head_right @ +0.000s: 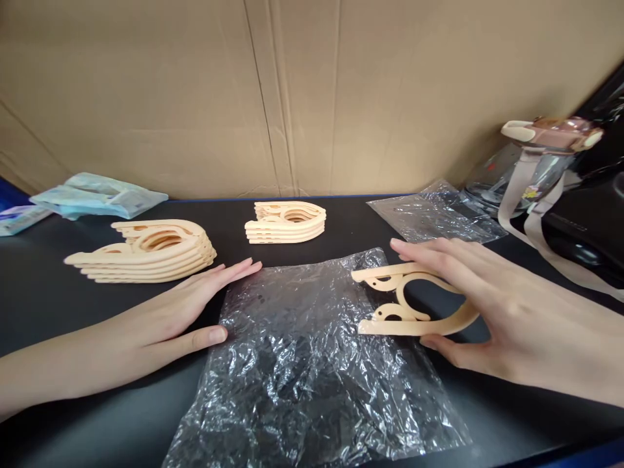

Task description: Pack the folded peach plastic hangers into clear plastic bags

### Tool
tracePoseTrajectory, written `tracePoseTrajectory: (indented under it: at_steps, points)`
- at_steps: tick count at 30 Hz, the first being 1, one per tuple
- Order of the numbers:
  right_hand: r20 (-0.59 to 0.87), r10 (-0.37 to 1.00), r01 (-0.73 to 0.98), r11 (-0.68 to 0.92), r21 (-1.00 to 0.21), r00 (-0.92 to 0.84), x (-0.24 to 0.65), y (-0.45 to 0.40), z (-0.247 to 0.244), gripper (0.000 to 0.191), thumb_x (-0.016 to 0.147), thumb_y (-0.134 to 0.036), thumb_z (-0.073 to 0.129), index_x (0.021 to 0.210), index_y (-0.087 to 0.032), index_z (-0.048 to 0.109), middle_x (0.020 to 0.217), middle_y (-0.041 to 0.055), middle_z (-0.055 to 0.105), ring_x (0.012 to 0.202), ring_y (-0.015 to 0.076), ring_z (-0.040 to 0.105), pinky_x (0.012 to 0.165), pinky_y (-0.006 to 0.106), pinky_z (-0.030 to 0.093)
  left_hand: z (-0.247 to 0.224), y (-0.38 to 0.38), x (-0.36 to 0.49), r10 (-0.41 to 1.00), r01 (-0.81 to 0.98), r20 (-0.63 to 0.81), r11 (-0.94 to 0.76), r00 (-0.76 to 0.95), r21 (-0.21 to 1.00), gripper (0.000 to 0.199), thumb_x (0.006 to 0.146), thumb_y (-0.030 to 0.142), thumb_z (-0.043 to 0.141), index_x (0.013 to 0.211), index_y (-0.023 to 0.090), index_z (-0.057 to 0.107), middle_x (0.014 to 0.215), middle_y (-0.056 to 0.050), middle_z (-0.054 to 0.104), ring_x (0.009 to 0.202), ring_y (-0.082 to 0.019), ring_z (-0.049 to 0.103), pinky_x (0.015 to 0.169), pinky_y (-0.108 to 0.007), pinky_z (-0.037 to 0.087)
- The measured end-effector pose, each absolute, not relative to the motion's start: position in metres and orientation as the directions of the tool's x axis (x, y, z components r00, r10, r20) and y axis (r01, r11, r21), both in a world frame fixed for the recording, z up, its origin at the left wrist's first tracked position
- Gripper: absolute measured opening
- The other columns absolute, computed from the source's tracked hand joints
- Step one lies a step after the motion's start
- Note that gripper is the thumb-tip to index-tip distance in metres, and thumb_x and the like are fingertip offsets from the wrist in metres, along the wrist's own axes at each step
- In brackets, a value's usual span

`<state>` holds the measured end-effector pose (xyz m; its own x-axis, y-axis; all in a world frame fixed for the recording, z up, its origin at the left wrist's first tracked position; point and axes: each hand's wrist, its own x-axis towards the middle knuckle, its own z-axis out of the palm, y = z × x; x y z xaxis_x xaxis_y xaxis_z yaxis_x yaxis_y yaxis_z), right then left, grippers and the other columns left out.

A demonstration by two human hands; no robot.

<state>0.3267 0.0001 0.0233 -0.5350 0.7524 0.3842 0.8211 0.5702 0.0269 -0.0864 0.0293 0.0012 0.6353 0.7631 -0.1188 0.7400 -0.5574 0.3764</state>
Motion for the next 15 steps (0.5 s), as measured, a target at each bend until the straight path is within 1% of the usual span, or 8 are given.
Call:
tracePoseTrajectory:
  at_steps: [2, 4, 6, 8, 12, 15]
  points:
    - [0.340, 0.693, 0.759, 0.641, 0.112, -0.636, 0.321, 0.003, 0.023, 0.079, 0.086, -0.052, 0.058, 0.155, -0.031, 0.028, 0.142, 0.0052, 0.053, 0.125, 0.0283, 0.057, 0.098, 0.041, 0.057, 0.001, 0.029, -0.087, 0.760, 0.739, -0.120, -0.561, 0.638, 0.373, 0.073, 0.099, 0.055, 0.043, 0.156, 0.043, 0.000, 0.166, 0.007, 0.017, 0.150, -0.027, 0.023, 0.121, -0.050, 0.025]
    - [0.310, 0.666, 0.726, 0.674, 0.138, -0.678, 0.318, 0.007, 0.022, 0.077, 0.089, -0.052, 0.054, 0.156, -0.027, 0.026, 0.143, 0.0076, 0.050, 0.128, 0.0285, 0.054, 0.098, 0.042, 0.057, 0.002, 0.029, -0.087, 0.760, 0.738, -0.120, -0.561, 0.639, 0.374, 0.073, 0.098, 0.055, 0.043, 0.156, 0.043, -0.001, 0.166, 0.007, 0.017, 0.150, -0.026, 0.023, 0.121, -0.050, 0.025]
    - [0.288, 0.664, 0.716, 0.684, 0.138, -0.690, 0.317, 0.011, 0.022, 0.077, 0.089, -0.054, 0.053, 0.156, -0.027, 0.026, 0.143, 0.0084, 0.051, 0.128, 0.0299, 0.054, 0.098, 0.044, 0.057, 0.002, 0.029, -0.087, 0.761, 0.738, -0.119, -0.561, 0.638, 0.375, 0.074, 0.098, 0.055, 0.043, 0.156, 0.043, -0.001, 0.165, 0.007, 0.017, 0.150, -0.026, 0.023, 0.121, -0.049, 0.025]
    - [0.301, 0.671, 0.727, 0.674, 0.133, -0.677, 0.321, 0.012, 0.022, 0.078, 0.089, -0.055, 0.053, 0.156, -0.027, 0.025, 0.140, 0.0088, 0.055, 0.124, 0.0316, 0.057, 0.095, 0.047, 0.057, 0.002, 0.029, -0.086, 0.763, 0.741, -0.122, -0.557, 0.635, 0.375, 0.074, 0.098, 0.056, 0.043, 0.156, 0.042, 0.000, 0.166, 0.006, 0.017, 0.150, -0.025, 0.022, 0.122, -0.049, 0.025]
    - [0.300, 0.741, 0.791, 0.605, 0.093, -0.601, 0.333, 0.011, 0.022, 0.080, 0.087, -0.056, 0.055, 0.156, -0.030, 0.024, 0.130, 0.0086, 0.063, 0.113, 0.0322, 0.063, 0.089, 0.049, 0.059, 0.001, 0.029, -0.085, 0.767, 0.745, -0.127, -0.548, 0.629, 0.380, 0.075, 0.097, 0.058, 0.044, 0.157, 0.041, 0.001, 0.165, 0.006, 0.017, 0.151, -0.025, 0.022, 0.123, -0.049, 0.023]
    - [0.278, 0.767, 0.810, 0.581, 0.080, -0.578, 0.338, 0.010, 0.024, 0.081, 0.086, -0.058, 0.056, 0.155, -0.032, 0.025, 0.128, 0.0083, 0.064, 0.111, 0.0326, 0.064, 0.085, 0.049, 0.060, 0.001, 0.029, -0.084, 0.773, 0.753, -0.133, -0.540, 0.620, 0.377, 0.076, 0.097, 0.059, 0.044, 0.156, 0.042, 0.000, 0.166, 0.007, 0.016, 0.151, -0.026, 0.021, 0.123, -0.050, 0.022]
